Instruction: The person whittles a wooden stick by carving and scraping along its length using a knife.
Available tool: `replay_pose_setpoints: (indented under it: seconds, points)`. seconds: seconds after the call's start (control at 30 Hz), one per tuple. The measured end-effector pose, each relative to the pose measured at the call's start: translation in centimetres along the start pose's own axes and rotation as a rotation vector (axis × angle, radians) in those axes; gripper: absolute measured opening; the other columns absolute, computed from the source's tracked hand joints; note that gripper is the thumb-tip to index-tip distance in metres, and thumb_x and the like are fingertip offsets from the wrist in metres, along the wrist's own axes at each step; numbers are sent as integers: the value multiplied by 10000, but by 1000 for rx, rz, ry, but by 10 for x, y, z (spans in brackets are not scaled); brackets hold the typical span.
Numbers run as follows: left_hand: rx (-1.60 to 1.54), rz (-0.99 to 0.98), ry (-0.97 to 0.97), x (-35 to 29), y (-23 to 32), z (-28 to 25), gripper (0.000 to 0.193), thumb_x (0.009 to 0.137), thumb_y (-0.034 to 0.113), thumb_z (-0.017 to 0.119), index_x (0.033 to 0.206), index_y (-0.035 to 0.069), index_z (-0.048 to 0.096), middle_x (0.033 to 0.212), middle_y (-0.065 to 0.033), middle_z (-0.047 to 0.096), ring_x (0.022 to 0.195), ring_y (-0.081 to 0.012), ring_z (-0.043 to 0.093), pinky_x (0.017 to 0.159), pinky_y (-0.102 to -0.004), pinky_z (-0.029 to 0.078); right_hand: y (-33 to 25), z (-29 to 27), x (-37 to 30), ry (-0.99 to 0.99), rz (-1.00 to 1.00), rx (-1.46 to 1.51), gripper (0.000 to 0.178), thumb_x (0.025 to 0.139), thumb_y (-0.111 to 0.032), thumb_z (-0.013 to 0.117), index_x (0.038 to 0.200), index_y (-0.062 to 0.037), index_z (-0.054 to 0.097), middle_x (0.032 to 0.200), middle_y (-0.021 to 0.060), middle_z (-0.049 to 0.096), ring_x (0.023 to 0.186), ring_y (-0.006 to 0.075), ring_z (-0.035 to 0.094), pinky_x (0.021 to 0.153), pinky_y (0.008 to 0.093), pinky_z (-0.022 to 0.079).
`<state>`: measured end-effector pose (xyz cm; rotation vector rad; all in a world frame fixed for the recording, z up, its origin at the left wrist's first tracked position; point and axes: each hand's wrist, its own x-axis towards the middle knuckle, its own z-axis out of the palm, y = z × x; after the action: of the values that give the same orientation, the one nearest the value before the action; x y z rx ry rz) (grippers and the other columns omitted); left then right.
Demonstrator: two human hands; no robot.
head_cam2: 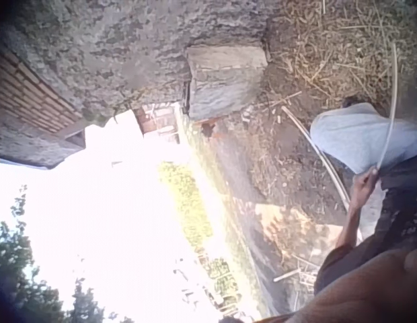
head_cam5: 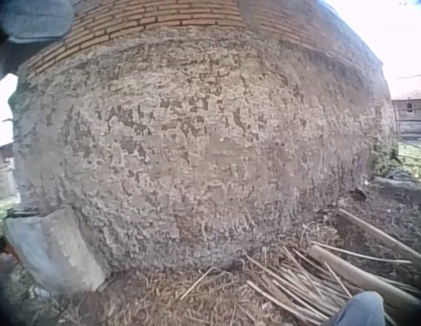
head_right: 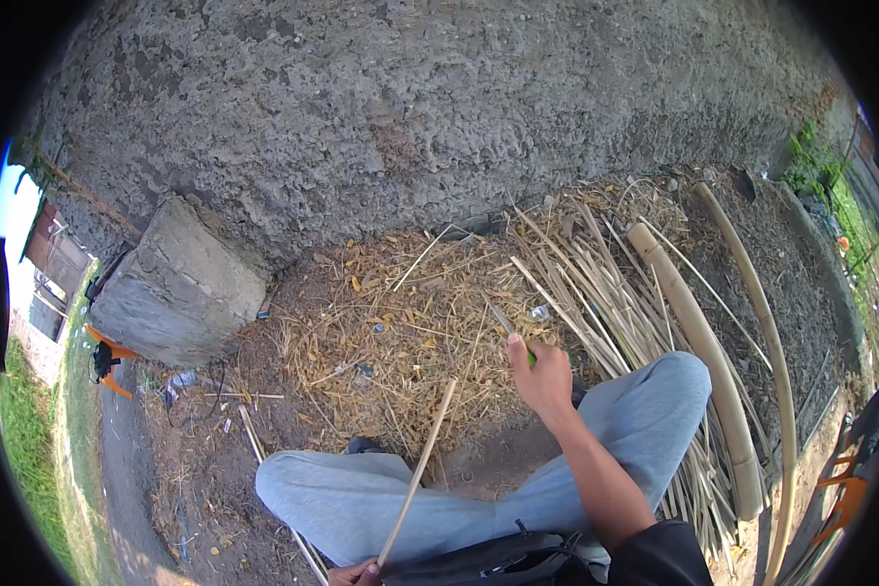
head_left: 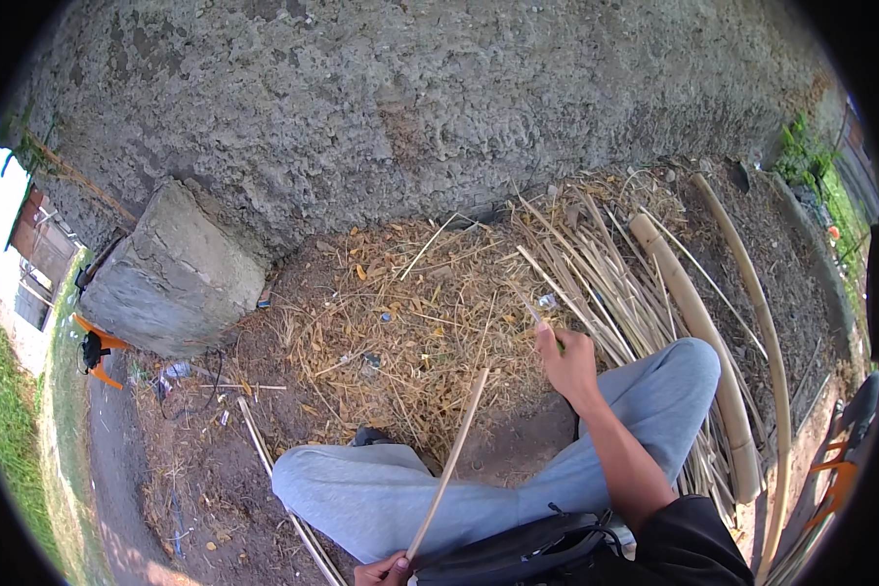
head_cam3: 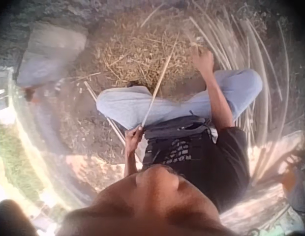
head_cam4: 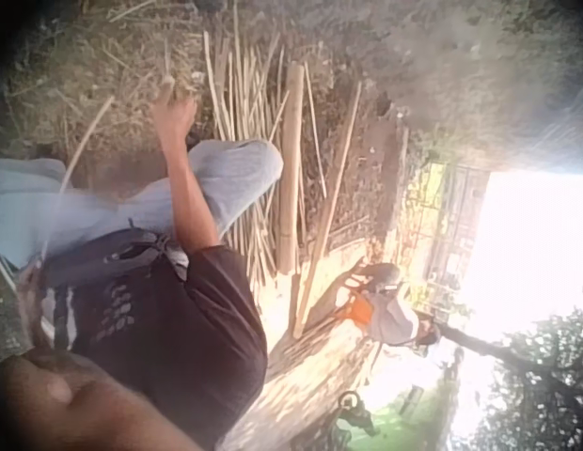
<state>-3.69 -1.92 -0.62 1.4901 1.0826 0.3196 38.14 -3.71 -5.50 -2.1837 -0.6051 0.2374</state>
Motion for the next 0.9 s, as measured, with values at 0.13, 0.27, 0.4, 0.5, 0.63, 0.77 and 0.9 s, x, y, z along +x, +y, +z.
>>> replay_pose_setpoints:
  seconds: [0.13, 0.27, 0.4, 0.5, 0.63, 0.77, 0.9]
  points:
    - [-146, -191, 59, 7, 15, 6, 410, 1016, 289, 576, 654, 106, 515, 558, 80, 378, 509, -30, 338, 469, -237, 247, -16, 5, -21, -133, 47, 359, 439, 989, -361, 583, 810, 20, 708, 501, 83, 452, 492, 121, 386, 491, 359, 349]
    - [-173, -293, 11, 12, 17, 10, 384, 1016, 291, 574, 677, 120, 516, 594, 81, 377, 519, -38, 324, 482, -234, 247, -31, 14, -68, -241, -260, 273, 368, 963, -361, 623, 848, -25, 719, 528, 95, 541, 409, 212, 487, 442, 372, 392]
    - [-230, -293, -37, 13, 15, 10, 392, 1008, 316, 594, 676, 120, 525, 586, 83, 383, 519, -32, 341, 480, -229, 252, -38, 22, -104, -286, -659, 86, 290, 882, -334, 725, 747, -79, 701, 552, 72, 587, 436, 277, 570, 407, 376, 422]
    - [-153, -236, -39, 9, 10, 8, 380, 1014, 332, 587, 710, 103, 569, 575, 80, 414, 511, -30, 364, 469, -229, 259, -40, 21, -106, -266, -727, 44, 298, 854, -352, 749, 712, -98, 685, 558, 68, 595, 425, 272, 578, 391, 393, 432]
    - [-39, -134, -12, 10, 0, 9, 388, 1019, 346, 578, 736, 81, 602, 574, 76, 436, 498, -30, 376, 455, -233, 266, -33, 31, -96, -194, -709, 42, 306, 851, -357, 749, 698, -104, 674, 539, 74, 583, 422, 280, 577, 394, 403, 435]
    - [-36, -174, -27, -10, -27, 4, 398, 1026, 343, 565, 751, 63, 626, 575, 72, 443, 508, -28, 384, 456, -236, 285, -7, 26, -39, -51, -285, -225, 456, 924, -461, 636, 681, -75, 652, 539, 119, 594, 462, 346, 593, 440, 453, 467]
    - [70, -62, -68, -16, -4, -7, 375, 1027, 330, 564, 790, 51, 644, 579, 66, 456, 521, -32, 400, 462, -227, 297, 11, 20, -12, -41, -61, -64, 535, 959, -470, 584, 675, -19, 628, 513, 165, 534, 473, 369, 549, 493, 460, 436]
